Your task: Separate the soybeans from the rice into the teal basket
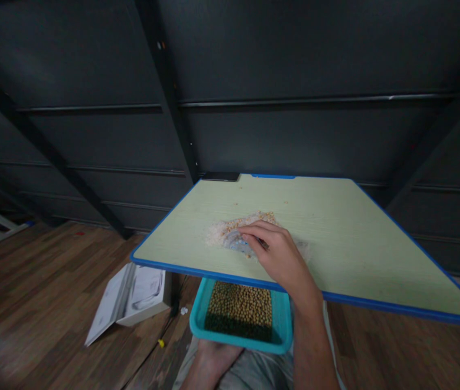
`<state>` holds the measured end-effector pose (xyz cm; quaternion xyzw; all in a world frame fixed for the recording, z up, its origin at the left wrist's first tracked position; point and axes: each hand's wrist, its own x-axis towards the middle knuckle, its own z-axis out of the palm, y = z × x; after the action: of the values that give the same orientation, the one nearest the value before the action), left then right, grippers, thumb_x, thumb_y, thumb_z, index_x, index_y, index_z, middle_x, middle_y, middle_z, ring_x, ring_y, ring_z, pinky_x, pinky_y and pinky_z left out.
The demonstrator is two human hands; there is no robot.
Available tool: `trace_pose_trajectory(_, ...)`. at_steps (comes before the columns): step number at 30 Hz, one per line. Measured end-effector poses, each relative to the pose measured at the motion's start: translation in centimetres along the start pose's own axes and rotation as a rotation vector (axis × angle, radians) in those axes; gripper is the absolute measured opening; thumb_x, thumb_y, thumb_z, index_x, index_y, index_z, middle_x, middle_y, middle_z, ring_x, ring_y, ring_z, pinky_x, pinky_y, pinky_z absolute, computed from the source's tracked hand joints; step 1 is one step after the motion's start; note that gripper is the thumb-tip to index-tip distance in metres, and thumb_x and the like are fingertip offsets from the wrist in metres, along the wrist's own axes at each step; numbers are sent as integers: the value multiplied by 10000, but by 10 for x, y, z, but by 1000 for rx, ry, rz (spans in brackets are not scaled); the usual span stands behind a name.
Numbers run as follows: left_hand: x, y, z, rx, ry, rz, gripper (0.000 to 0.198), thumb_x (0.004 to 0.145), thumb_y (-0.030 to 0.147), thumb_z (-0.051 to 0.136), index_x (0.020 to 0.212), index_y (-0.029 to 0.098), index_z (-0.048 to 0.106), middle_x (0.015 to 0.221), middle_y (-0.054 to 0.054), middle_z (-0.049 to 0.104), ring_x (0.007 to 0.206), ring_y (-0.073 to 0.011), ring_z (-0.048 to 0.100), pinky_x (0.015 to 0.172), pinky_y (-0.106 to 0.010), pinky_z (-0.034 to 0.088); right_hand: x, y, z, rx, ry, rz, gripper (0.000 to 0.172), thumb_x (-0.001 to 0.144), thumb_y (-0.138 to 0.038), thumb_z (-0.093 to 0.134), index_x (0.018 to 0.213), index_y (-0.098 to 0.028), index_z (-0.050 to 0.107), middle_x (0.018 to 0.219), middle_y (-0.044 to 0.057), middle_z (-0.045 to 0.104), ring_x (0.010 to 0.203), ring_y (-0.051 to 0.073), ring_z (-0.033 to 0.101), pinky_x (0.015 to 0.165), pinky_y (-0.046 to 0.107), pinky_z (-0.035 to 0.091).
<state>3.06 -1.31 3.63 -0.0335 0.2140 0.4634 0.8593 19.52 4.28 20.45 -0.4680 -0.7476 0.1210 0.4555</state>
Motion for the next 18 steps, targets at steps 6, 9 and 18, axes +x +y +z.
trace_pose_trajectory(6, 2, 0, 0, -89, -54, -33, 347, 784, 162, 539, 1050, 291, 720, 993, -13, 798, 1123, -259, 650, 1022, -429, 473, 0, -7, 1, 30, -77, -14, 218, 914, -173, 582, 1036, -276, 732, 1058, -6, 735, 982, 160, 658, 916, 332, 488)
trace_pose_trajectory(9, 2, 0, 2, -77, -71, -31, 371, 798, 162, 520, 1087, 306, 702, 1042, -10, 788, 1141, -260, 639, 1026, -449, 471, -1, -11, 0, 62, -117, -32, 211, 908, -170, 589, 1025, -266, 736, 1043, -8, 737, 971, 150, 660, 896, 307, 496)
trace_pose_trajectory(18, 1, -1, 5, -44, -154, -25, 320, 828, 294, 532, 1103, 313, 695, 1064, -22, 782, 1187, -285, 609, 1028, -505, 466, -5, -14, -1, 110, -136, -24, 177, 872, -175, 628, 978, -247, 750, 969, 1, 752, 901, 156, 676, 830, 299, 517)
